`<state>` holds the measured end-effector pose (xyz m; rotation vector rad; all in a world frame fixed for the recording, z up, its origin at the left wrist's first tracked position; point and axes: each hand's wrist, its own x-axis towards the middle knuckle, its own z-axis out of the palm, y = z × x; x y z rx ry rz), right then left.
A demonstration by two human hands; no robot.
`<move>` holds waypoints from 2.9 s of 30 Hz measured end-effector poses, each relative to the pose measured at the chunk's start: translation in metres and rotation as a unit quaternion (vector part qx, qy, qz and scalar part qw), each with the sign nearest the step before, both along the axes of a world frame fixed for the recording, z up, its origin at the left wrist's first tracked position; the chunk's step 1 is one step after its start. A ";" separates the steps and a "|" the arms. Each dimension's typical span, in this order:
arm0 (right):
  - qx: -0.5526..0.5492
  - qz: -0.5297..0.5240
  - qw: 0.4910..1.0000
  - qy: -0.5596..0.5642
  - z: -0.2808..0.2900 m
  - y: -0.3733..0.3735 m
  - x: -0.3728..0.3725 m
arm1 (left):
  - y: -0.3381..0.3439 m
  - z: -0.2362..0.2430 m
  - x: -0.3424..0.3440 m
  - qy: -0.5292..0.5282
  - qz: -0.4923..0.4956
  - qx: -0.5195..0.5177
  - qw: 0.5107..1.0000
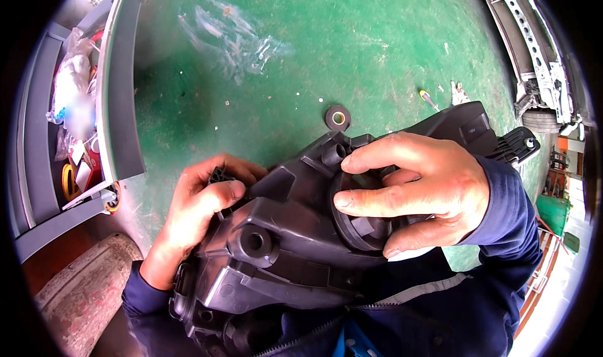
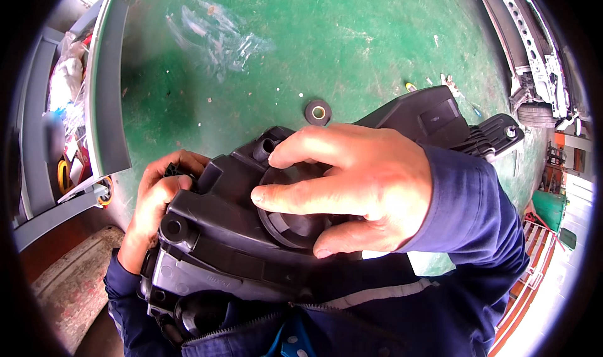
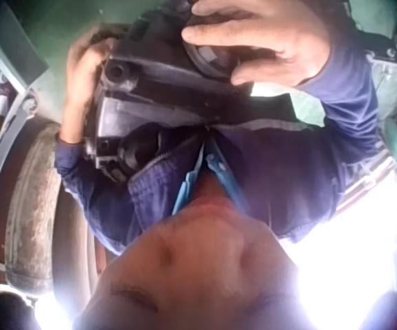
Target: The person holds a black plastic automotive part and wraps electrical tape around a wire connector on the part. The person repeatedly tears off pieces of tape and wraps them around the connector, then repositions the part to continue wrapping.
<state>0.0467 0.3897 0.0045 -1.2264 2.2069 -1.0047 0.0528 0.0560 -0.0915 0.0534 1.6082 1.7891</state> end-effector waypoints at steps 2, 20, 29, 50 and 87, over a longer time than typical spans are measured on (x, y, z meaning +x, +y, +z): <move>0.010 -0.001 1.000 0.005 0.001 -0.005 0.002 | -0.001 0.002 -0.002 -0.004 0.003 -0.009 1.000; 0.009 -0.046 0.998 0.033 0.012 0.018 0.011 | 0.005 -0.005 -0.003 0.013 0.024 -0.049 0.998; -0.062 -0.052 0.995 -0.059 -0.020 -0.005 0.024 | 0.005 0.000 -0.005 0.022 0.005 -0.034 0.999; 0.086 -0.135 0.958 0.238 -0.002 0.014 0.065 | 0.002 -0.009 0.003 0.023 0.033 -0.034 0.999; -0.470 -0.371 0.793 -0.111 -0.064 0.162 0.020 | -0.016 -0.018 0.008 0.046 -0.012 -0.002 0.999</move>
